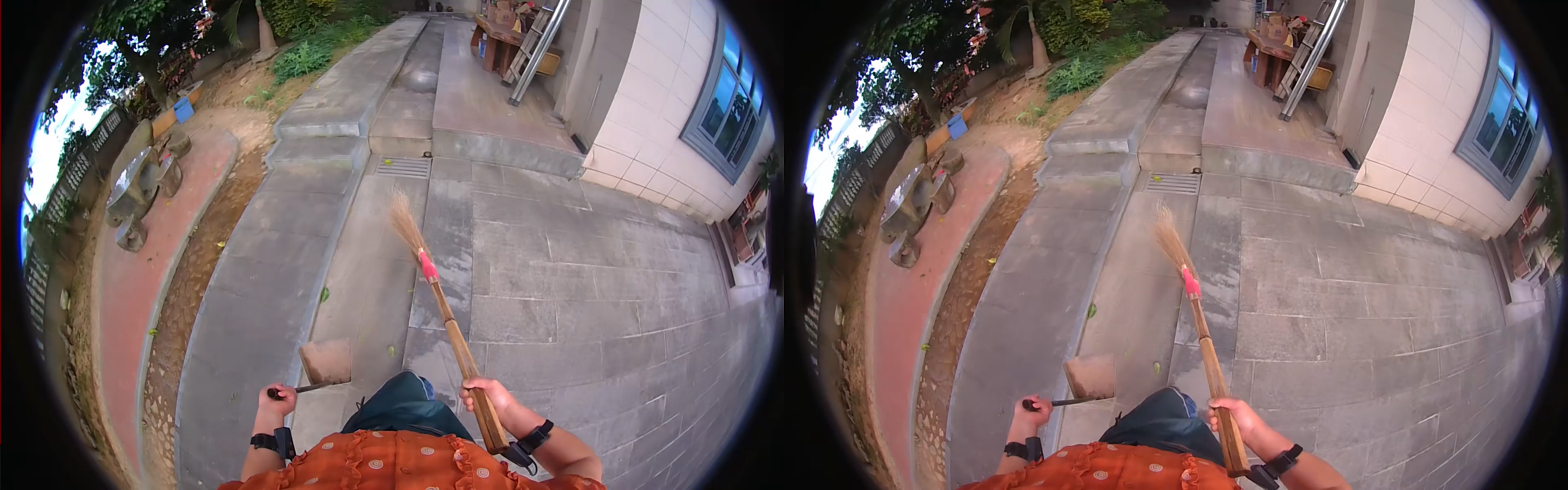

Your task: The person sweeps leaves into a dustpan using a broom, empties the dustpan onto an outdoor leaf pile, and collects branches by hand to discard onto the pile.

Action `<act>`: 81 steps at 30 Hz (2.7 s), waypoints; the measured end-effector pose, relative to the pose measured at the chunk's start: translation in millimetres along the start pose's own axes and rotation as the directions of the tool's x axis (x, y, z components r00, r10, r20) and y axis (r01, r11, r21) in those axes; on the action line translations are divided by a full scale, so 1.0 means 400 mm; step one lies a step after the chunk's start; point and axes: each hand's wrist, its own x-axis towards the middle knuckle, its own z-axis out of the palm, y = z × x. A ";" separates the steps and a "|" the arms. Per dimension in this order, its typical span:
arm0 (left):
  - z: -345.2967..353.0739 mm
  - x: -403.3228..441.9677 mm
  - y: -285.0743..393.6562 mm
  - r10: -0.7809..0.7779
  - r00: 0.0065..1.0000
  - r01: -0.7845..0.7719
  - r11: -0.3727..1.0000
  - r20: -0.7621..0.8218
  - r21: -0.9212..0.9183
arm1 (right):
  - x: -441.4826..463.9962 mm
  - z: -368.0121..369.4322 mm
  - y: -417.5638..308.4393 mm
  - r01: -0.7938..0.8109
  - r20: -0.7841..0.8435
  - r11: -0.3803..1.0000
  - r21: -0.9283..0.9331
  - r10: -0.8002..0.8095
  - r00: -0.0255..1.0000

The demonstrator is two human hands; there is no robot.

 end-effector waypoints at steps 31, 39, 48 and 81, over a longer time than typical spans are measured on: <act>1.034 0.328 -0.410 0.316 0.914 -0.398 0.821 -0.256 -0.410 | 1.711 0.048 -1.858 0.051 -0.208 0.905 -0.422 -0.151 0.966; 1.197 0.406 -0.462 0.335 0.897 -0.437 0.775 -0.289 -0.457 | 1.767 -0.164 -1.738 -0.113 -0.292 0.715 -0.690 -0.132 0.947; 1.233 0.554 -0.427 0.358 0.905 -0.424 0.812 -0.231 -0.401 | 1.055 -0.332 -1.724 -0.565 -0.551 0.442 -0.697 0.174 0.816; 0.284 0.206 -0.257 0.255 0.946 -0.323 0.760 -0.199 -0.563 | 0.646 -0.338 -0.868 -0.481 -0.492 -0.113 -0.870 0.113 0.863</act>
